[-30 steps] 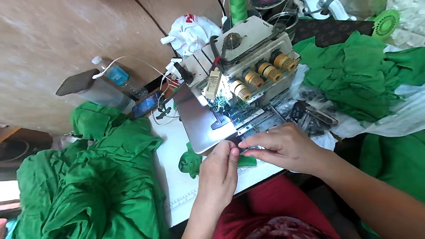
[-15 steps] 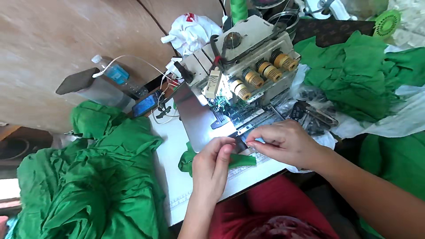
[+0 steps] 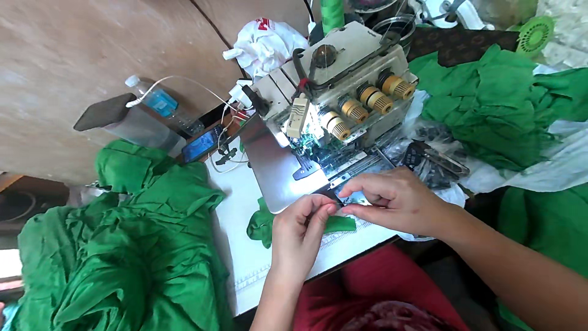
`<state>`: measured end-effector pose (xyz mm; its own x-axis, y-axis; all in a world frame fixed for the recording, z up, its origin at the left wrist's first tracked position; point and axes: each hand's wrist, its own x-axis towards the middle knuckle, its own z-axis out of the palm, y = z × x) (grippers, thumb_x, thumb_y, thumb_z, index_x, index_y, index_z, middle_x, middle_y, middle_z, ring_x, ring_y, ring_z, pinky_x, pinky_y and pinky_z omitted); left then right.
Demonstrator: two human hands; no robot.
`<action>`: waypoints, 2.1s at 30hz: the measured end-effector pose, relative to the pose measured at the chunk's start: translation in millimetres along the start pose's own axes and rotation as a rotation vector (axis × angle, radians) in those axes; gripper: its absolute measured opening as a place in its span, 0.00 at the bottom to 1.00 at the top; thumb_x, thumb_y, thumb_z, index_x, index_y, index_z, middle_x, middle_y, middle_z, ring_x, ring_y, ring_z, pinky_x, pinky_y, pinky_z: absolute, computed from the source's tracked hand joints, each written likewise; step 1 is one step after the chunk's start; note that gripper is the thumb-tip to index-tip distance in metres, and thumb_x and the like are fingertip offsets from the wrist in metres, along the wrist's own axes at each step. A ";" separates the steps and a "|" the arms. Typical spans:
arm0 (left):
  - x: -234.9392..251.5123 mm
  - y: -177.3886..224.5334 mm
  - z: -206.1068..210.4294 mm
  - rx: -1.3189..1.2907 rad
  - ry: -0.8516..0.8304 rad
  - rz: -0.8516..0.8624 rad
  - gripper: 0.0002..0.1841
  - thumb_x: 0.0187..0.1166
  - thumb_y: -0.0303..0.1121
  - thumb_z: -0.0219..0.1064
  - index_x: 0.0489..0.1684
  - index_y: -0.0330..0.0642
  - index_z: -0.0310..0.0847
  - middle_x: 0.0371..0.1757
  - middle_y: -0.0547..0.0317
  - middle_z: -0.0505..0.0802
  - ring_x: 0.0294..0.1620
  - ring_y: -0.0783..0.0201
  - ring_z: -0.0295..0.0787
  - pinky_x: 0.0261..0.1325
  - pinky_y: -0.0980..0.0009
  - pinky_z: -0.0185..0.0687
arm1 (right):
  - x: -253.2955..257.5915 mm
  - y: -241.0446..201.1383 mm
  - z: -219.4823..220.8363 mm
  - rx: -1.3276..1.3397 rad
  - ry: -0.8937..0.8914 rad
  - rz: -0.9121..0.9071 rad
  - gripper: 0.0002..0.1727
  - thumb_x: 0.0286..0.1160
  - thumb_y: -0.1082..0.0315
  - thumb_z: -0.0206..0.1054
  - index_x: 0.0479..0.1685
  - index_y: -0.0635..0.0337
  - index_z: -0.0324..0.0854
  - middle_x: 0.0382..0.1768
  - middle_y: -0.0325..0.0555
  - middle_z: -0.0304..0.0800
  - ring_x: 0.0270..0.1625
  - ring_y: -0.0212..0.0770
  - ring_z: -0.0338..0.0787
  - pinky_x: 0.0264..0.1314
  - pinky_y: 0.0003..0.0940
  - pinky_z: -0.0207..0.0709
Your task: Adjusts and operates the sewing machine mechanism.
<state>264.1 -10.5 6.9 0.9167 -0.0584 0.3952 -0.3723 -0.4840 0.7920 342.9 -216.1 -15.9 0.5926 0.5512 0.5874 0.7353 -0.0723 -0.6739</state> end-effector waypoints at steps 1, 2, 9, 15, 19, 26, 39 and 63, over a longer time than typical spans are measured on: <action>-0.4 -0.3 -1.5 0.055 0.002 0.003 0.10 0.85 0.34 0.64 0.40 0.38 0.89 0.33 0.68 0.94 0.32 0.82 0.88 0.36 0.84 0.85 | 0.3 0.4 0.7 -0.021 0.000 -0.023 0.14 0.82 0.56 0.67 0.50 0.57 0.90 0.14 0.29 0.65 0.18 0.19 0.59 0.22 0.14 0.51; -0.6 -0.8 -3.0 0.114 0.006 0.005 0.11 0.86 0.36 0.63 0.41 0.40 0.90 0.34 0.69 0.94 0.32 0.81 0.89 0.37 0.83 0.86 | 0.8 0.4 1.2 -0.049 0.007 -0.050 0.14 0.83 0.57 0.66 0.49 0.57 0.90 0.14 0.31 0.68 0.17 0.21 0.61 0.21 0.16 0.53; 9.6 -1.1 -9.6 0.404 -0.018 0.038 0.16 0.89 0.42 0.58 0.41 0.47 0.91 0.32 0.72 0.95 0.32 0.79 0.89 0.39 0.79 0.84 | 8.3 -1.9 0.7 -0.330 0.046 -0.094 0.13 0.83 0.61 0.61 0.39 0.53 0.92 0.16 0.35 0.81 0.17 0.29 0.74 0.21 0.24 0.65; 29.7 -9.8 -14.7 0.421 0.064 0.131 0.15 0.87 0.42 0.61 0.49 0.41 0.89 0.39 0.60 0.90 0.37 0.72 0.83 0.45 0.74 0.79 | 24.2 8.9 4.6 -0.290 0.143 0.020 0.09 0.76 0.61 0.68 0.38 0.50 0.93 0.41 0.37 0.92 0.43 0.33 0.90 0.42 0.32 0.85; 42.8 -29.4 -29.4 0.299 0.200 0.118 0.12 0.87 0.35 0.61 0.55 0.36 0.84 0.55 0.55 0.87 0.55 0.71 0.84 0.58 0.75 0.82 | 30.7 23.1 10.6 -0.267 0.256 0.165 0.07 0.74 0.64 0.70 0.39 0.51 0.94 0.42 0.37 0.96 0.46 0.33 0.93 0.48 0.35 0.86; 57.2 -39.3 -38.4 0.296 0.137 -0.108 0.11 0.87 0.34 0.59 0.53 0.36 0.84 0.59 0.53 0.85 0.55 0.73 0.85 0.56 0.77 0.83 | 35.7 33.8 24.0 -0.298 0.334 0.290 0.08 0.75 0.62 0.70 0.41 0.51 0.94 0.33 0.37 0.92 0.24 0.29 0.78 0.27 0.31 0.71; 65.0 -44.0 -31.1 0.379 0.111 -0.138 0.10 0.82 0.35 0.65 0.50 0.40 0.87 0.62 0.52 0.87 0.66 0.60 0.82 0.66 0.60 0.78 | 39.9 40.8 33.3 -0.242 0.297 0.252 0.08 0.75 0.64 0.70 0.42 0.50 0.95 0.39 0.35 0.95 0.31 0.27 0.85 0.33 0.28 0.77; 73.0 -43.3 -29.1 0.332 0.106 -0.203 0.10 0.79 0.36 0.66 0.37 0.43 0.92 0.65 0.54 0.89 0.70 0.57 0.80 0.71 0.50 0.70 | 36.8 56.8 43.9 -0.224 0.410 0.106 0.05 0.70 0.68 0.73 0.39 0.55 0.94 0.39 0.38 0.94 0.29 0.23 0.81 0.30 0.20 0.74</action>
<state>342.9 31.6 15.0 0.9403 0.1492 0.3060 -0.1025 -0.7331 0.6724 392.0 -163.5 -52.3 0.7161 0.1614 0.6791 0.6898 -0.3126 -0.6530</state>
